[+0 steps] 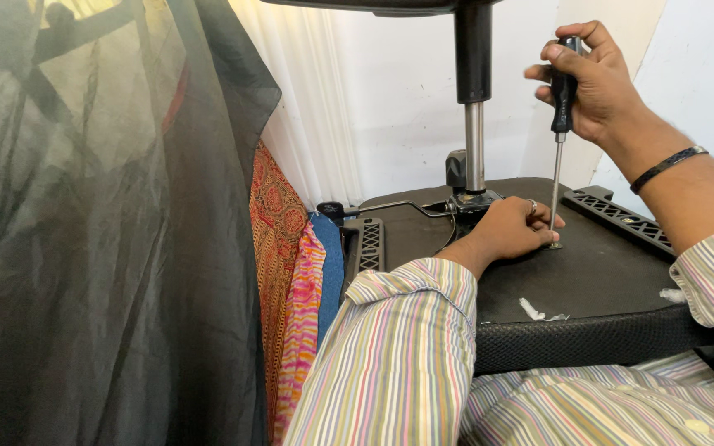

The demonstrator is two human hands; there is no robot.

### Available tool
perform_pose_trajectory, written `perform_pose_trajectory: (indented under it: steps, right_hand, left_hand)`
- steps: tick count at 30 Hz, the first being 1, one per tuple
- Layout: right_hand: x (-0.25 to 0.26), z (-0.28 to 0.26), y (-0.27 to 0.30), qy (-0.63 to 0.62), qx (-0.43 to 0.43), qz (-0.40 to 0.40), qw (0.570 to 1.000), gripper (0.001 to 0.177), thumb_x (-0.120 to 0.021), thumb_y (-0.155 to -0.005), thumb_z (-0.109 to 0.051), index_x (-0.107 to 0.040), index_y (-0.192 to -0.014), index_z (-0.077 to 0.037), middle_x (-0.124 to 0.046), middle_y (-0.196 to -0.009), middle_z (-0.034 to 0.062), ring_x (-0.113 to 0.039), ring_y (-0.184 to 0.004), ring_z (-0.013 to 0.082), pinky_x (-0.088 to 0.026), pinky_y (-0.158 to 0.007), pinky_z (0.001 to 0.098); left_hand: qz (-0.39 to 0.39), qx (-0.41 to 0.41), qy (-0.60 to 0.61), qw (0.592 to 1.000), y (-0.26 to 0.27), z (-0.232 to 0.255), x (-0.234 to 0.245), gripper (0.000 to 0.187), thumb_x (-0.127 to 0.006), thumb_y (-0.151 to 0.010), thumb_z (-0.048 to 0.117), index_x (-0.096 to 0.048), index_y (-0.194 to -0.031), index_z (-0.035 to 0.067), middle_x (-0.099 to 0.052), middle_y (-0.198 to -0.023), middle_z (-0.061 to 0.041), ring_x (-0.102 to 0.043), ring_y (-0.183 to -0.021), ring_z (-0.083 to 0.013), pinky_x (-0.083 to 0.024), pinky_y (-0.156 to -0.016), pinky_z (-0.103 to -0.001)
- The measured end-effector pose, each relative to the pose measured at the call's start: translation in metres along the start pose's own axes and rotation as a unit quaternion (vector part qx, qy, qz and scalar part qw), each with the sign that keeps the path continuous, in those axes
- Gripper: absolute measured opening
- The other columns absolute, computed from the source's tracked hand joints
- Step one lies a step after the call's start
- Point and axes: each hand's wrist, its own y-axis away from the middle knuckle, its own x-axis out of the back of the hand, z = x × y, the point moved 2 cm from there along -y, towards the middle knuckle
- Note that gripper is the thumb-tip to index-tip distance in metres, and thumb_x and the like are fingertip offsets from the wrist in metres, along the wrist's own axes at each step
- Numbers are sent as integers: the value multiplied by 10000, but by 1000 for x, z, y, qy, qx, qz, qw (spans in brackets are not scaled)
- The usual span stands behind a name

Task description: The person uses a screwdriver to tighten screws on a black metal base attached to a chair seat. The person holds the base steady with one hand while turning the screwdriver with the other, working on multiple screw locations around the base.

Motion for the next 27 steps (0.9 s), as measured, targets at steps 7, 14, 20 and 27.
perform_pose_trajectory:
  steps: [7, 14, 20, 27]
  right_hand:
    - [-1, 14, 5, -250, -80, -97, 960, 317, -583, -1093, -281, -541, -1377, -147, -636, -1065, 124, -595, -745, 164, -506, -593, 248]
    - [3, 12, -3, -122, -69, -7, 990, 263, -638, -1088, -202, -488, -1303, -201, -605, -1164, 45, -663, -999, 148, -525, -725, 212]
    - [-4, 21, -5, -232, -77, -69, 967, 288, -535, -1188, -306, -517, -1420, -137, -615, -1127, 119, -560, -844, 145, -492, -657, 226]
    - [-23, -5, 3, -207, -117, 31, 971, 268, -524, -1083, -227, -510, -1321, -104, -650, -1122, 142, -735, -1036, 266, -619, -806, 289]
  left_hand:
    - [9, -23, 40, 999, -2, -10, -2, 212, -787, -852, 174, -766, -918, -27, -813, -1032, -55, -772, -841, -165, -601, -813, -316]
    - [27, 6, 38, 999, 10, 0, 5, 318, -799, -825, 221, -785, -1109, 78, -813, -976, -99, -763, -892, -156, -583, -864, -306]
    - [40, 19, 12, 999, 20, 11, 14, 447, -889, -732, 309, -792, -1087, 56, -746, -750, -47, -738, -789, -154, -574, -796, -299]
    - [41, 9, 49, 998, 18, 13, 15, 476, -889, -695, 268, -784, -1096, 34, -746, -708, -25, -724, -736, -146, -575, -768, -285]
